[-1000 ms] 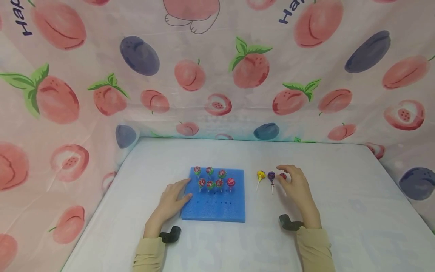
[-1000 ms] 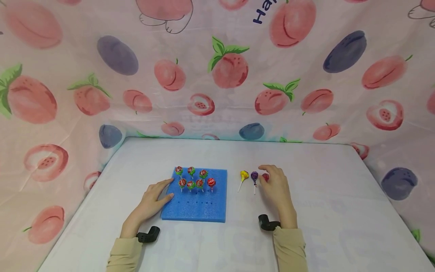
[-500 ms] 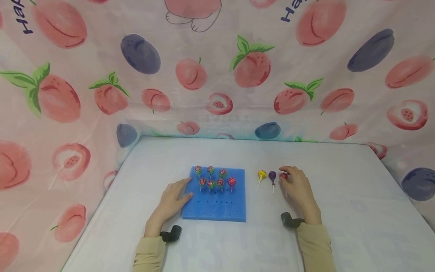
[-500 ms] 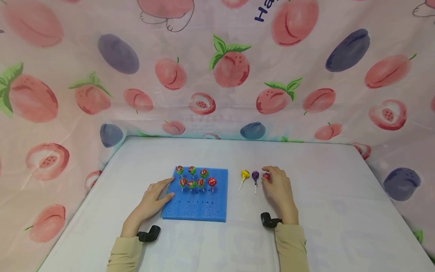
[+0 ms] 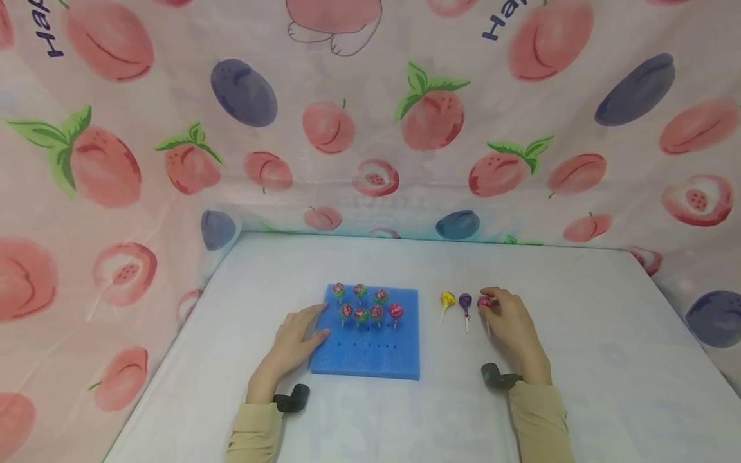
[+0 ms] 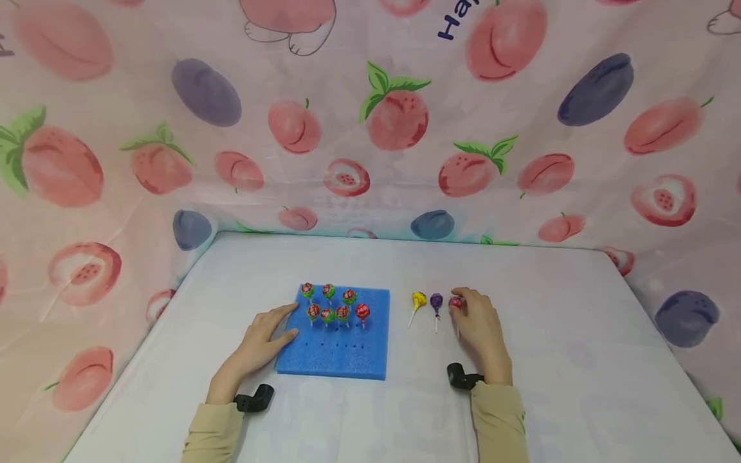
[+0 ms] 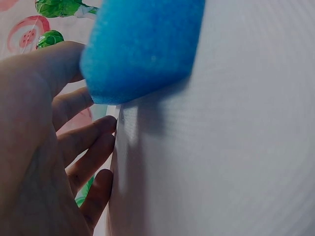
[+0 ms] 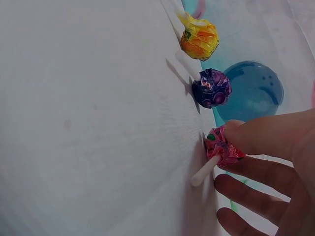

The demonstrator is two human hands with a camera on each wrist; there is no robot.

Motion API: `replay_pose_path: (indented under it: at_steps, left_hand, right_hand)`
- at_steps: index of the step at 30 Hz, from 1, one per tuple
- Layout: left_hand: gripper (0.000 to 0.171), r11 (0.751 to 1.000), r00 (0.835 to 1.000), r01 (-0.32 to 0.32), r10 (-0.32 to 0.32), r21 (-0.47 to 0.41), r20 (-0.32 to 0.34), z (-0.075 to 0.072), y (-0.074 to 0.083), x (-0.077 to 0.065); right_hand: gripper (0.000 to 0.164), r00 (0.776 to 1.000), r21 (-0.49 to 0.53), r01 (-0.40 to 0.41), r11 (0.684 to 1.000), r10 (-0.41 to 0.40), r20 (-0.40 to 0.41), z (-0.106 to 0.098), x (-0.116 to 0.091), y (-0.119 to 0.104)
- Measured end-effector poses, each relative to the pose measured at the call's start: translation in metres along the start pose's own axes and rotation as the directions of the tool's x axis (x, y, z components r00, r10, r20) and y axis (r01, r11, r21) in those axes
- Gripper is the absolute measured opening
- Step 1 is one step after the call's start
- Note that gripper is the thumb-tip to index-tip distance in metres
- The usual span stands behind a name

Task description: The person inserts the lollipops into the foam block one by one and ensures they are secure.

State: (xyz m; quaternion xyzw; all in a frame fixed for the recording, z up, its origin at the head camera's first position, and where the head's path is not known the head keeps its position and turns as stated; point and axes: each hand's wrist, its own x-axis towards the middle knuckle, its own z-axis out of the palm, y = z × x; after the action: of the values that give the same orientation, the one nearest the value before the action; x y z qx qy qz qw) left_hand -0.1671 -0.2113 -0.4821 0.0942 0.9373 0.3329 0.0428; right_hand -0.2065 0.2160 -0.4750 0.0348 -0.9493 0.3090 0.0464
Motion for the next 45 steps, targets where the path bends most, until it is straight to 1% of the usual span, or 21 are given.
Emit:
replay_pose_path:
  at_steps: [8,16,20,24,29,35,40,45]
  left_hand:
    - [0.057,1.0,1.0,0.017,-0.017,0.008,0.009,0.0,0.0,0.002]
    - [0.057,0.999,0.999,0.03,-0.03,0.011,0.022,0.0,-0.002,0.002]
    - [0.057,1.0,0.999,0.027,-0.027,0.011,0.024,0.001,-0.002,0.002]
    - [0.057,1.0,0.999,0.026,-0.026,0.012,0.021,0.001,-0.002,0.002]
    - [0.057,1.0,1.0,0.023,-0.023,0.0,0.01,0.001,-0.001,0.001]
    - [0.057,1.0,1.0,0.021,-0.021,0.0,0.0,0.001,0.002,0.0]
    - [0.057,1.0,1.0,0.027,-0.027,0.002,0.012,0.001,0.002,0.001]
    - [0.057,1.0,1.0,0.023,-0.023,-0.005,-0.001,0.001,0.002,0.001]
  right_hand:
    - [0.04,0.999,-0.041,-0.02,0.999,0.021,0.035,-0.001,0.0,-0.002]
    - [0.038,0.999,-0.061,-0.025,0.998,0.027,0.032,-0.001,-0.002,-0.005]
    - [0.036,1.0,-0.069,-0.013,0.998,0.015,0.024,-0.002,-0.002,-0.005]
    - [0.032,1.0,-0.069,-0.001,0.998,0.002,0.015,-0.002,-0.002,-0.006]
    - [0.03,1.0,-0.07,-0.015,0.997,0.016,0.015,-0.003,-0.003,-0.007]
    - [0.03,0.999,-0.036,-0.039,0.999,0.04,0.02,-0.003,-0.004,-0.008]
    - [0.029,0.998,0.006,-0.057,0.998,0.057,0.025,-0.004,-0.004,-0.01]
    - [0.028,0.997,0.032,-0.07,0.997,0.068,0.04,-0.007,-0.004,-0.014]
